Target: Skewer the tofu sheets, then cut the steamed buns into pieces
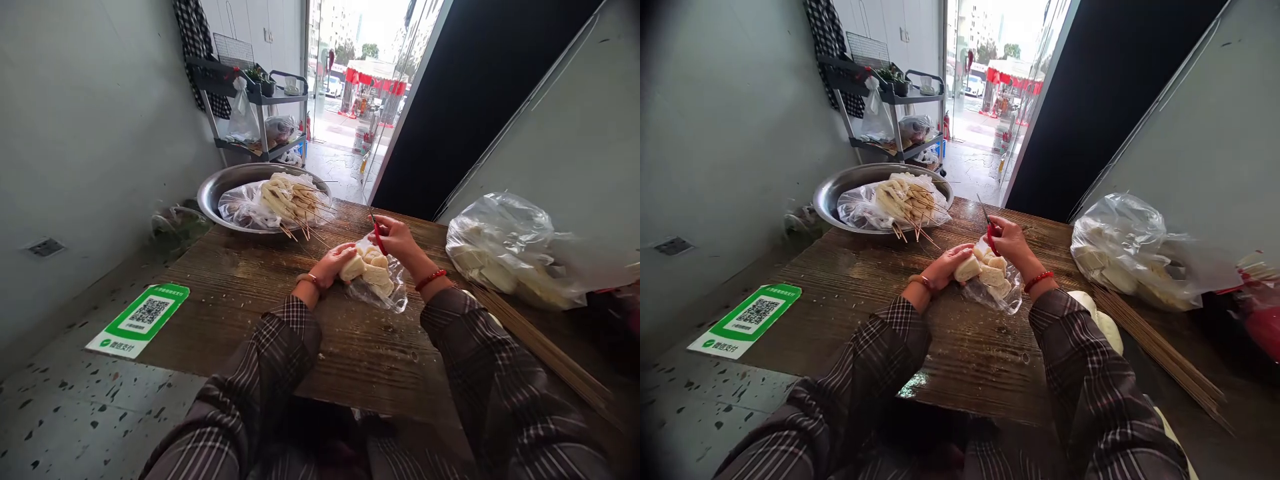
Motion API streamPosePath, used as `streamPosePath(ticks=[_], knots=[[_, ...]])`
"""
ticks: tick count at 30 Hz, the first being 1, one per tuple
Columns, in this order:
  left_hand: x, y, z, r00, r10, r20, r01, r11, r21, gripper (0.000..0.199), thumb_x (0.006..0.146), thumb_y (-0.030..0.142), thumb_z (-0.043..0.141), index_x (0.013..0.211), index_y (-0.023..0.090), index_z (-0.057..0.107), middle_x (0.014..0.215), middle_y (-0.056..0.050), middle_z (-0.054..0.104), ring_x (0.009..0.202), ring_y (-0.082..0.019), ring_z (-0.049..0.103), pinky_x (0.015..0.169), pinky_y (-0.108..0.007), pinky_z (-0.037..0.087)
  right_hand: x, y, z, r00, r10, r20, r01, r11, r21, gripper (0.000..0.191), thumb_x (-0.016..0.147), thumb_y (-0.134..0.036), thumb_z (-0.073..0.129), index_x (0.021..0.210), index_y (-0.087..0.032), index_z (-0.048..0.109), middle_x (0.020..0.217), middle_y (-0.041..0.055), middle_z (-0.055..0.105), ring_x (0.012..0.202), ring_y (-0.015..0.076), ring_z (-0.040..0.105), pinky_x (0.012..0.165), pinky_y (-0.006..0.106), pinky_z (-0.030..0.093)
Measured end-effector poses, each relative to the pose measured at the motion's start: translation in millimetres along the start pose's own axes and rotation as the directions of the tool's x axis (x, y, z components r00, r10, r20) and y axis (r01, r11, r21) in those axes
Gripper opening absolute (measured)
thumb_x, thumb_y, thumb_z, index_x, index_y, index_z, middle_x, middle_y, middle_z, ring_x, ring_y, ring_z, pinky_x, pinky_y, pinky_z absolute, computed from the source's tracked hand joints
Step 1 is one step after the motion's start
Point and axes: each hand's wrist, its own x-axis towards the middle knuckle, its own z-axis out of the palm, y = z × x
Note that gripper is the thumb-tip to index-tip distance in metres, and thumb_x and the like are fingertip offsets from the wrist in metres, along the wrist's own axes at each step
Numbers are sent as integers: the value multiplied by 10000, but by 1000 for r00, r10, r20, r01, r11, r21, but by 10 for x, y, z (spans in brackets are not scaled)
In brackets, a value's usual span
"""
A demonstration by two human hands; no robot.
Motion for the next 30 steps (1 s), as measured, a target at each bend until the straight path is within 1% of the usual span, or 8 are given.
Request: streamPosePath(ticks=[4, 8, 14, 19, 22, 25, 28, 30], knots=[[54, -13, -17, 999, 50, -17, -50, 999, 6, 406, 735, 398, 811, 1000, 114, 693, 743, -54, 691, 509, -128, 604, 367, -194, 421, -7, 22, -43, 998, -16, -59, 15, 1000, -27, 635, 571, -246, 717, 1191, -122, 657, 672, -54, 588, 598, 97, 518, 586, 251, 453], [25, 13, -55, 993, 93, -67, -97, 994, -58, 371, 757, 422, 787, 901, 93, 693, 684, -43, 662, 485, -120, 586, 366, -204, 435, 39, 94, -63, 986, 59, -155, -46, 995, 87, 624, 562, -248, 734, 1169, -128, 653, 659, -66, 579, 555, 81, 505, 567, 249, 471], [-7, 41, -11, 999, 45, 4, -44, 998, -44, 411, 756, 404, 790, 1023, 104, 702, 800, -88, 717, 533, -162, 645, 353, -214, 431, -5, 60, 16, 983, 116, -145, -93, 983, 158, 635, 536, -241, 778, 1149, -138, 645, 693, -55, 611, 576, 91, 544, 636, 284, 536], [64, -12, 34, 999, -37, 1, 37, 999, -10, 373, 760, 416, 790, 907, 83, 707, 724, -99, 706, 496, -151, 618, 353, -214, 412, -47, 27, 10, 992, 83, -94, -73, 992, 98, 653, 560, -286, 777, 1181, -138, 637, 733, -27, 646, 614, 118, 584, 669, 310, 551], [45, 18, -11, 999, -10, -50, 7, 997, -70, 365, 786, 408, 767, 943, 84, 705, 720, -80, 699, 493, -139, 611, 366, -212, 419, -3, 60, -50, 988, 45, -145, -39, 998, 41, 638, 572, -275, 756, 1185, -139, 642, 756, -22, 647, 645, 125, 592, 676, 308, 547], [-42, 110, -55, 996, 43, -80, -57, 983, -176, 414, 829, 431, 716, 1107, 126, 686, 805, -71, 712, 556, -153, 652, 378, -208, 429, 64, 89, -83, 978, 74, -195, -62, 996, 69, 602, 559, -241, 751, 1144, -138, 654, 729, -36, 627, 617, 116, 575, 653, 298, 540], [-138, 172, -26, 994, 102, 43, -90, 970, -225, 481, 847, 450, 688, 1237, 170, 654, 996, -101, 729, 685, -183, 701, 434, -221, 481, 108, 73, -60, 967, 141, -212, -107, 980, 167, 556, 553, -217, 755, 1095, -137, 656, 709, -39, 617, 575, 103, 555, 619, 285, 531], [-165, 161, 34, 983, 111, 148, -77, 973, -218, 495, 834, 429, 708, 1234, 141, 665, 1043, -131, 728, 753, -193, 709, 537, -244, 543, 111, 32, -42, 967, 147, -207, -104, 974, 202, 539, 564, -218, 751, 1087, -138, 653, 737, -26, 636, 595, 104, 571, 630, 278, 534]])
